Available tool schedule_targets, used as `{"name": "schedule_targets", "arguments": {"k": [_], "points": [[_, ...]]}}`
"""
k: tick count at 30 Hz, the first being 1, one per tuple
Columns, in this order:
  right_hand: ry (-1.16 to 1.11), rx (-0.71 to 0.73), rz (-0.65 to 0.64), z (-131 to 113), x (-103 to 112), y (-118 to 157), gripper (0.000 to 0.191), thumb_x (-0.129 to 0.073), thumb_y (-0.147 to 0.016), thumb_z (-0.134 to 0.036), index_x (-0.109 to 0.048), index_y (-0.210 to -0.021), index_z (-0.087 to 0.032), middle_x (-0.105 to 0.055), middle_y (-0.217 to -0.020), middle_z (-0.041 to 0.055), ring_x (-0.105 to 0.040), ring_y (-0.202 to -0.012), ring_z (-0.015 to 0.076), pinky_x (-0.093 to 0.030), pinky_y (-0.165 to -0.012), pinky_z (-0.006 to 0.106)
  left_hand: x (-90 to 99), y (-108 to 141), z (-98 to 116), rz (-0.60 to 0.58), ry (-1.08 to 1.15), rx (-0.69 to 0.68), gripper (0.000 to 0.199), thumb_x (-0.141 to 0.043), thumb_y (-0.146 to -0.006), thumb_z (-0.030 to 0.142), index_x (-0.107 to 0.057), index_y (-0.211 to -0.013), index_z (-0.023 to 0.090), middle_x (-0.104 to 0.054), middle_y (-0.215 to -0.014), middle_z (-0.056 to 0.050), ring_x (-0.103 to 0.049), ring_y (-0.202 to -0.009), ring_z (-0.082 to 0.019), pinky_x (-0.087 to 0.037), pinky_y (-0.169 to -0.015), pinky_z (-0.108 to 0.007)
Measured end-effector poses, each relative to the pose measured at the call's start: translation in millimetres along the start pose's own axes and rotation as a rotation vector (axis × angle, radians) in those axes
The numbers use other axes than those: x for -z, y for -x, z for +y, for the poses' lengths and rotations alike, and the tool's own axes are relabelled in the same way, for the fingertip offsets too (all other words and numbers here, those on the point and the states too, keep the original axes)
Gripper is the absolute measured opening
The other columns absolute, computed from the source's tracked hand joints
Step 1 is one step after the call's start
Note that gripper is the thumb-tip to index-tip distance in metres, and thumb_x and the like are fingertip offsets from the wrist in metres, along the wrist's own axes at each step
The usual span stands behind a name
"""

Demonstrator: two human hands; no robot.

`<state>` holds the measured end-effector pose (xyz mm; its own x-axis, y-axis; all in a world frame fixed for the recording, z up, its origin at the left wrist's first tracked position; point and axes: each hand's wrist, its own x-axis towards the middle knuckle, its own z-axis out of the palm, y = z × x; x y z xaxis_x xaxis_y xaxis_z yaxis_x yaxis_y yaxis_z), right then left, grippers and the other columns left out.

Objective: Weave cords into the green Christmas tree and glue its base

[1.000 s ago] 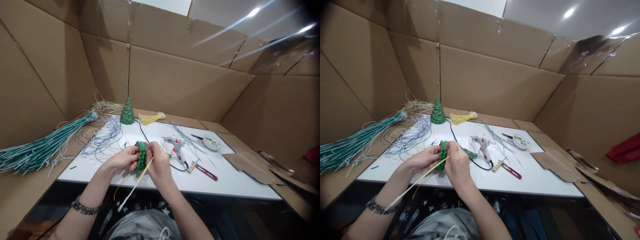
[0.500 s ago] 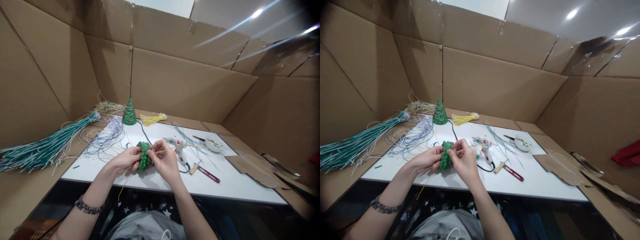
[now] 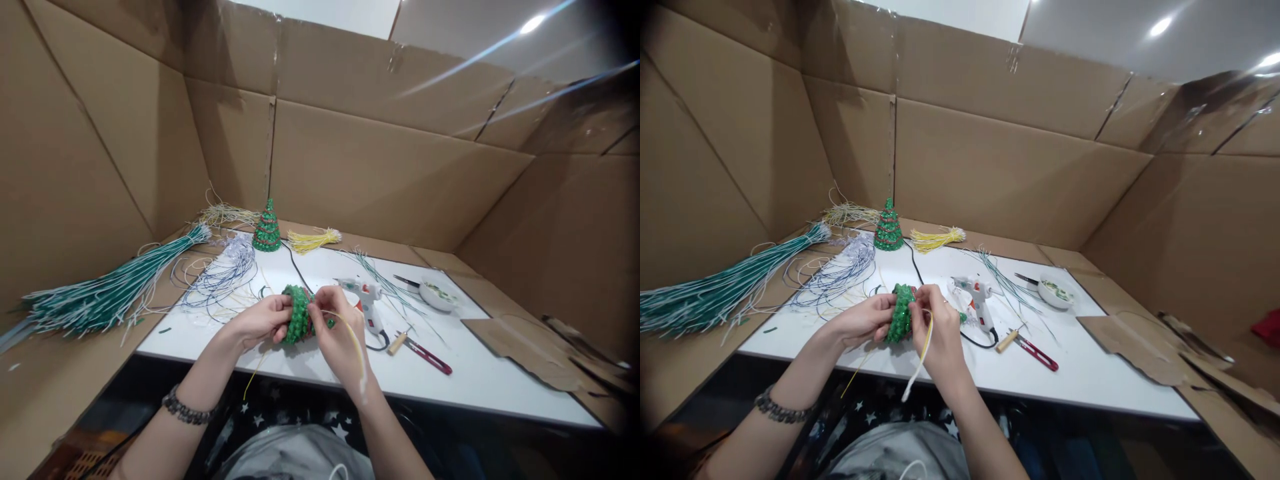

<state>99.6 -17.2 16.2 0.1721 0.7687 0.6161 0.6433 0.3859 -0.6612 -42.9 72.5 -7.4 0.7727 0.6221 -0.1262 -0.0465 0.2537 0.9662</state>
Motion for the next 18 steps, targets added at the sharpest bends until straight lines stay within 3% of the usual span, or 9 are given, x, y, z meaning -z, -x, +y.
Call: {"name": "schedule_targets", "arguments": {"k": [9,18], "points": [[0.045,0.007,-0.109,2,6,-8,0.014,-0.05,-0.084,-0.015,-0.041,-0.089,-0.024,-0.056,-0.07,-0.0053,-0.059,-0.058,0.0125,-0.044,-0.057,0.023,1.2,1,-1,-0.019,-0.006,-0.011,0.037,-0.08,-0.073,0.042,-0.064,-0.088,0.012,-0.061,-0.054,0.003,-0.044,-0.033,-0.002,-0.028,-0.034,-0.012],[0.002,-0.089,-0.221,-13,12,-13,0.017,-0.05,-0.083,-0.014,-0.037,-0.081,-0.025,-0.054,-0.066,-0.0059,-0.053,-0.052,0.0124,-0.04,-0.052,0.023,2.3,3,-1,-0.029,-0.031,-0.003,0.039,-0.081,-0.07,0.045,-0.062,-0.082,0.012,-0.066,-0.058,0.0,-0.046,-0.033,-0.003,-0.028,-0.033,-0.012]]}}
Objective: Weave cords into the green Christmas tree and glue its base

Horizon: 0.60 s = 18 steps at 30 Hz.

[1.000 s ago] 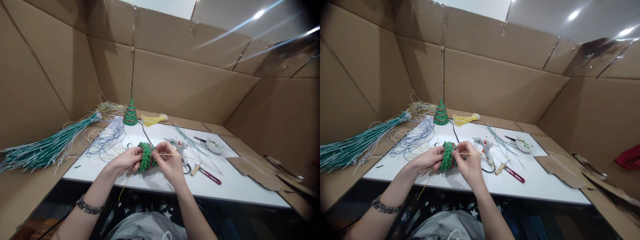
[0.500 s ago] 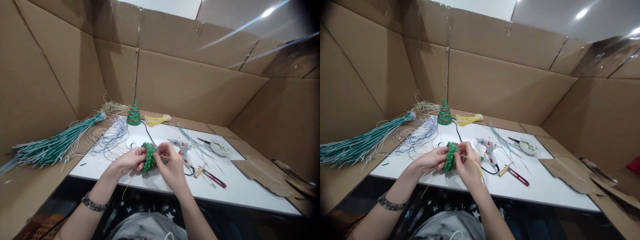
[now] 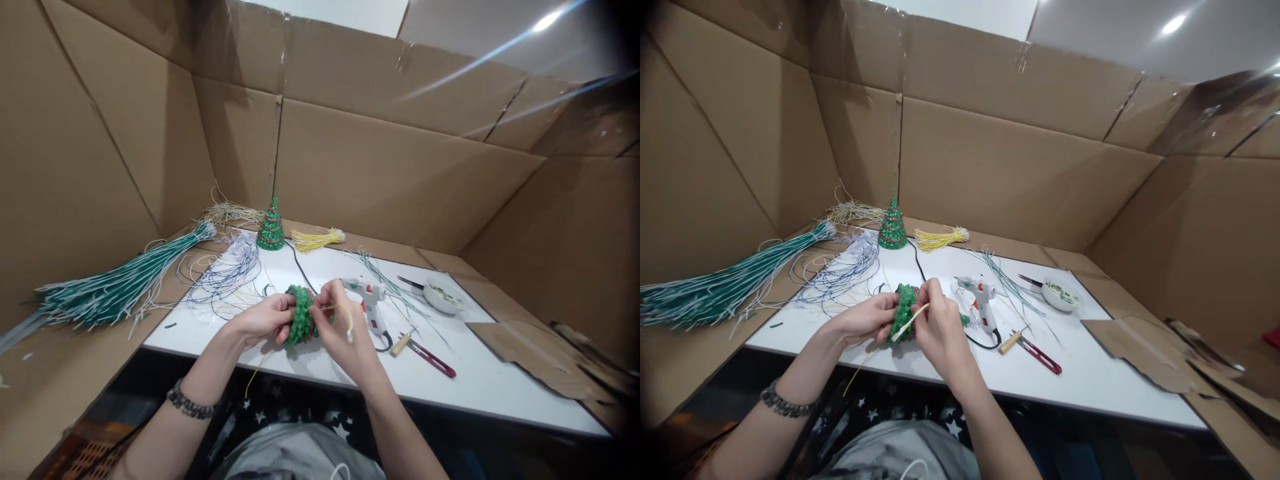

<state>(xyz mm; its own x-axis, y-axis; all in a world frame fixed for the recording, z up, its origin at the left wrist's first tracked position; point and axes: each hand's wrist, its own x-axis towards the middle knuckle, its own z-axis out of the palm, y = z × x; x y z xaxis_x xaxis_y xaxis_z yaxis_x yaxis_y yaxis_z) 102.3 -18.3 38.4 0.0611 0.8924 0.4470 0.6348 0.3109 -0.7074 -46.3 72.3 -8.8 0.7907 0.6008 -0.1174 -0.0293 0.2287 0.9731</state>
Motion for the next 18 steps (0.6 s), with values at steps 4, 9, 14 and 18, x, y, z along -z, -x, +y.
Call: {"name": "schedule_targets", "arguments": {"k": [4,9,14,18], "points": [[-0.08,-0.08,0.006,5,2,-7,0.023,-0.062,-0.076,-0.017,-0.041,-0.074,-0.024,-0.055,-0.061,-0.0066,-0.053,-0.051,0.012,-0.039,-0.05,0.023,-0.8,-1,0,0.014,-0.002,0.007,0.042,-0.081,-0.069,0.048,-0.063,-0.082,0.012,-0.057,-0.047,0.004,-0.042,-0.031,-0.003,-0.031,-0.034,-0.013],[-0.287,-0.148,-0.048,16,8,-5,0.015,-0.068,-0.077,-0.027,-0.054,-0.082,-0.023,-0.061,-0.07,-0.0034,-0.06,-0.056,0.0131,-0.046,-0.052,0.024,-2.2,-2,1,0.031,0.013,0.015,0.045,-0.082,-0.067,0.049,-0.064,-0.084,0.012,-0.064,-0.055,0.001,-0.043,-0.032,-0.002,-0.031,-0.033,-0.013],[-0.257,-0.07,-0.04,17,10,1,0.007,-0.062,-0.084,-0.028,-0.06,-0.087,-0.022,-0.064,-0.077,-0.0001,-0.063,-0.067,0.0141,-0.051,-0.058,0.024,-0.4,-2,-2,0.035,0.03,0.027,0.045,-0.083,-0.067,0.048,-0.065,-0.087,0.012,-0.068,-0.06,-0.001,-0.047,-0.033,-0.003,-0.03,-0.033,-0.012],[-0.141,-0.018,0.08,13,4,-1,0.005,-0.062,-0.084,-0.024,-0.057,-0.085,-0.022,-0.064,-0.073,-0.0011,-0.064,-0.063,0.0137,-0.051,-0.057,0.023,-0.3,-3,-2,0.033,0.047,0.035,0.043,-0.084,-0.066,0.045,-0.064,-0.084,0.012,-0.062,-0.053,0.002,-0.047,-0.033,-0.003,-0.033,-0.035,-0.012]]}}
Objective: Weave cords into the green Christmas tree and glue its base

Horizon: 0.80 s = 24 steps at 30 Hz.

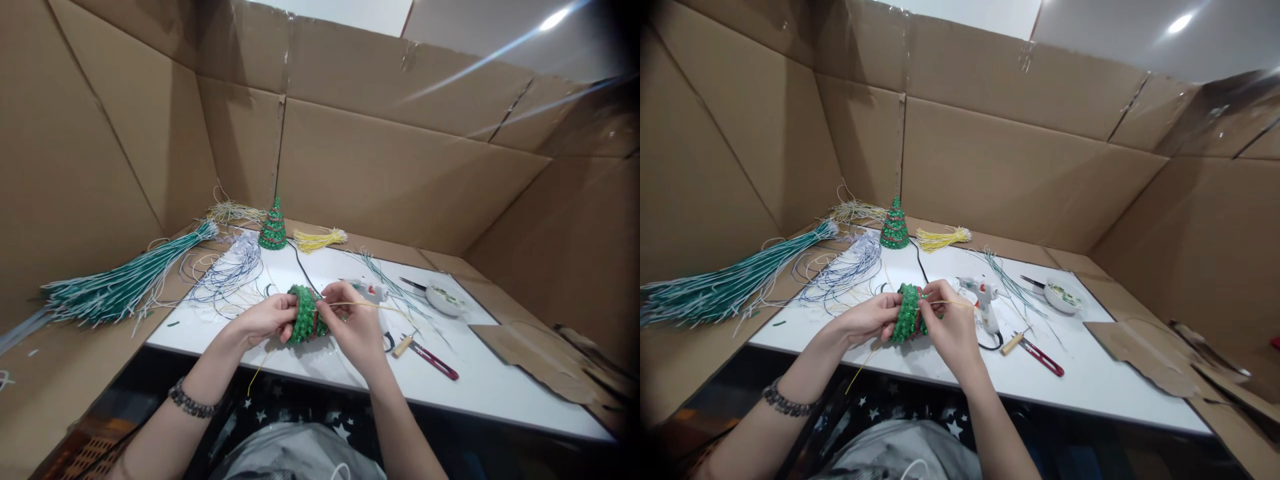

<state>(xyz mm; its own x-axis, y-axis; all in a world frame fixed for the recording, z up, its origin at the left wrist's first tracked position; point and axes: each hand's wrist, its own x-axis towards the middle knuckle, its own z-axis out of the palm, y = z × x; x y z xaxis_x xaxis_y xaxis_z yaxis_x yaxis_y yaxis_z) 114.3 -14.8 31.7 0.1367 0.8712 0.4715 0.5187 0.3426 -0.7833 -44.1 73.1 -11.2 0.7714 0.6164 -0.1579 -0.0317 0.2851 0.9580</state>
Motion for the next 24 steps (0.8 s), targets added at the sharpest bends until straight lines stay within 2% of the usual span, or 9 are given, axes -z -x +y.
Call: {"name": "schedule_targets", "arguments": {"k": [6,9,14,17,20,24], "points": [[0.176,0.173,0.036,1,-6,1,0.009,-0.055,-0.087,-0.016,-0.052,-0.083,-0.024,-0.062,-0.072,-0.0027,-0.06,-0.06,0.012,-0.05,-0.057,0.022,-0.4,2,2,-0.01,0.023,0.02,0.033,-0.078,-0.075,0.04,-0.061,-0.082,0.012,-0.061,-0.054,0.002,-0.05,-0.035,-0.004,-0.035,-0.038,-0.013],[0.202,0.202,0.083,3,-7,1,0.01,-0.056,-0.087,-0.015,-0.052,-0.083,-0.024,-0.063,-0.072,-0.0028,-0.061,-0.063,0.0126,-0.051,-0.06,0.022,-0.1,3,3,-0.024,0.028,0.025,0.033,-0.077,-0.076,0.04,-0.061,-0.086,0.012,-0.063,-0.057,0.001,-0.051,-0.036,-0.005,-0.04,-0.04,-0.015],[0.237,0.236,0.154,9,-11,4,0.015,-0.056,-0.088,-0.018,-0.048,-0.076,-0.023,-0.055,-0.063,-0.0048,-0.055,-0.055,0.0112,-0.046,-0.054,0.022,-1.3,2,2,-0.035,0.026,0.012,0.037,-0.079,-0.075,0.041,-0.063,-0.093,0.012,-0.064,-0.06,0.001,-0.051,-0.036,-0.004,-0.042,-0.039,-0.015],[0.161,0.195,0.223,15,-18,7,0.019,-0.058,-0.089,-0.025,-0.047,-0.075,-0.023,-0.05,-0.061,-0.0059,-0.052,-0.052,0.0105,-0.045,-0.053,0.022,-2.4,0,0,-0.025,0.022,-0.008,0.035,-0.077,-0.077,0.039,-0.063,-0.094,0.012,-0.06,-0.055,0.004,-0.046,-0.034,-0.003,-0.039,-0.037,-0.013],[-0.023,0.077,0.318,18,-27,11,0.027,-0.062,-0.088,-0.031,-0.041,-0.071,-0.024,-0.046,-0.059,-0.0071,-0.049,-0.049,0.0102,-0.042,-0.048,0.023,-2.6,-2,-3,-0.025,0.016,-0.026,0.031,-0.075,-0.078,0.037,-0.065,-0.095,0.012,-0.056,-0.05,0.006,-0.044,-0.033,-0.003,-0.036,-0.036,-0.013],[-0.23,-0.025,0.423,16,-38,14,0.04,-0.067,-0.084,-0.032,-0.031,-0.067,-0.025,-0.046,-0.059,-0.0075,-0.048,-0.046,0.0098,-0.042,-0.046,0.023,-1.8,-2,-3,-0.04,0.0,-0.04,0.03,-0.078,-0.075,0.035,-0.066,-0.092,0.012,-0.061,-0.058,0.004,-0.043,-0.034,-0.001,-0.031,-0.035,-0.012]]}}
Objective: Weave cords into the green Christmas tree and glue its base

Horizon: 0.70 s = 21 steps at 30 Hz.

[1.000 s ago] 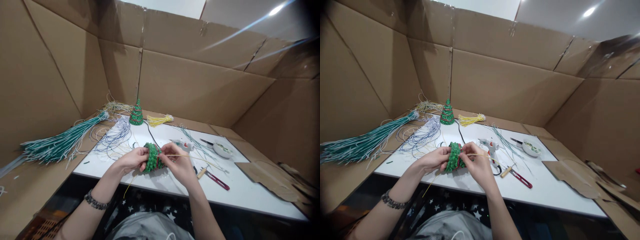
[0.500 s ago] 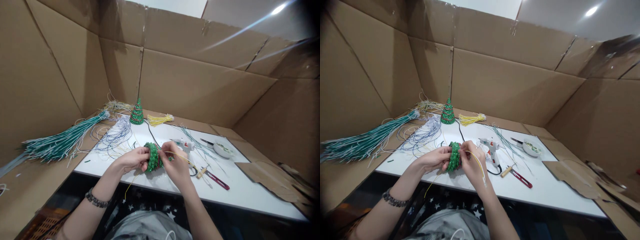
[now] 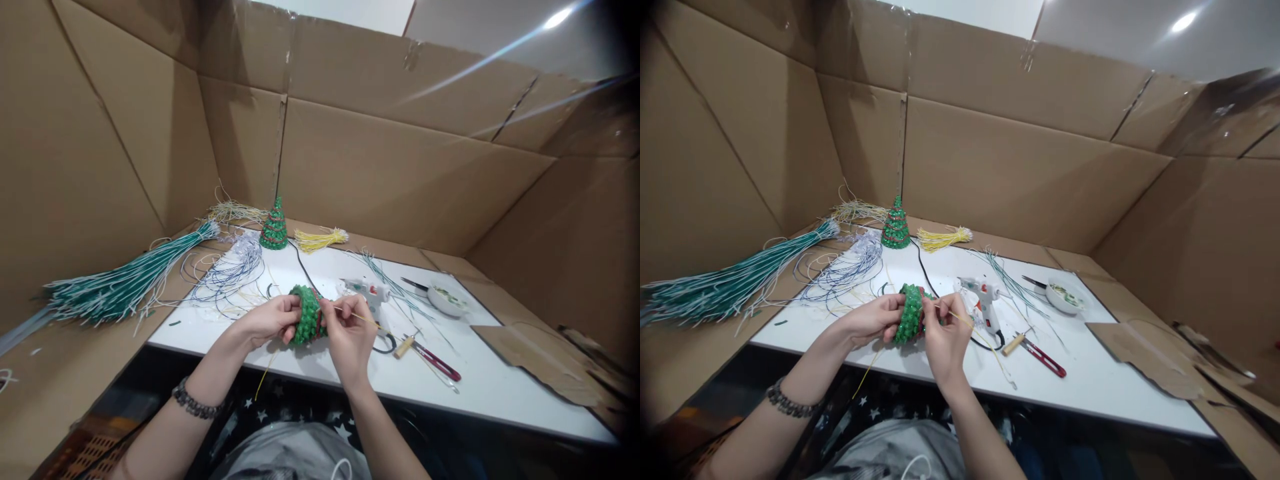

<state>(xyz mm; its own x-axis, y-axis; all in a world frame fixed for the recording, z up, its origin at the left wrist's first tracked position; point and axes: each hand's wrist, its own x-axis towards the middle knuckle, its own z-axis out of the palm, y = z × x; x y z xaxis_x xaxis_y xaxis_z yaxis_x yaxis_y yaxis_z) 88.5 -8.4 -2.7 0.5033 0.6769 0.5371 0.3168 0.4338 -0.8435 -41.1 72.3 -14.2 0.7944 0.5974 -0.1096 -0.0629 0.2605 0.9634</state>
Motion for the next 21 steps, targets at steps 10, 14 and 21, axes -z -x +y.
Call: {"name": "schedule_targets", "arguments": {"k": [10,14,21], "points": [[0.238,0.132,-0.452,-10,26,-23,0.024,-0.062,-0.085,-0.021,-0.042,-0.073,-0.024,-0.068,-0.08,0.0005,-0.061,-0.071,0.0154,-0.047,-0.066,0.028,-0.3,3,7,0.014,-0.008,0.021,0.03,-0.079,-0.072,0.037,-0.062,-0.083,0.014,-0.053,-0.046,0.007,-0.041,-0.032,-0.003,-0.033,-0.035,-0.012],[0.341,0.247,-0.549,-15,34,-35,0.022,-0.058,-0.086,-0.016,-0.042,-0.073,-0.024,-0.069,-0.081,-0.0007,-0.062,-0.071,0.0147,-0.045,-0.067,0.026,-2.2,4,9,0.013,-0.014,0.032,0.03,-0.08,-0.069,0.035,-0.061,-0.082,0.014,-0.055,-0.047,0.006,-0.043,-0.032,-0.003,-0.035,-0.035,-0.012],[0.5,0.385,-0.536,-18,28,-34,0.026,-0.054,-0.084,-0.013,-0.037,-0.069,-0.024,-0.064,-0.07,-0.0013,-0.058,-0.065,0.0153,-0.04,-0.063,0.026,-1.8,4,6,0.021,-0.003,0.028,0.035,-0.079,-0.072,0.039,-0.061,-0.088,0.014,-0.053,-0.046,0.007,-0.042,-0.033,-0.004,-0.037,-0.036,-0.014]]}}
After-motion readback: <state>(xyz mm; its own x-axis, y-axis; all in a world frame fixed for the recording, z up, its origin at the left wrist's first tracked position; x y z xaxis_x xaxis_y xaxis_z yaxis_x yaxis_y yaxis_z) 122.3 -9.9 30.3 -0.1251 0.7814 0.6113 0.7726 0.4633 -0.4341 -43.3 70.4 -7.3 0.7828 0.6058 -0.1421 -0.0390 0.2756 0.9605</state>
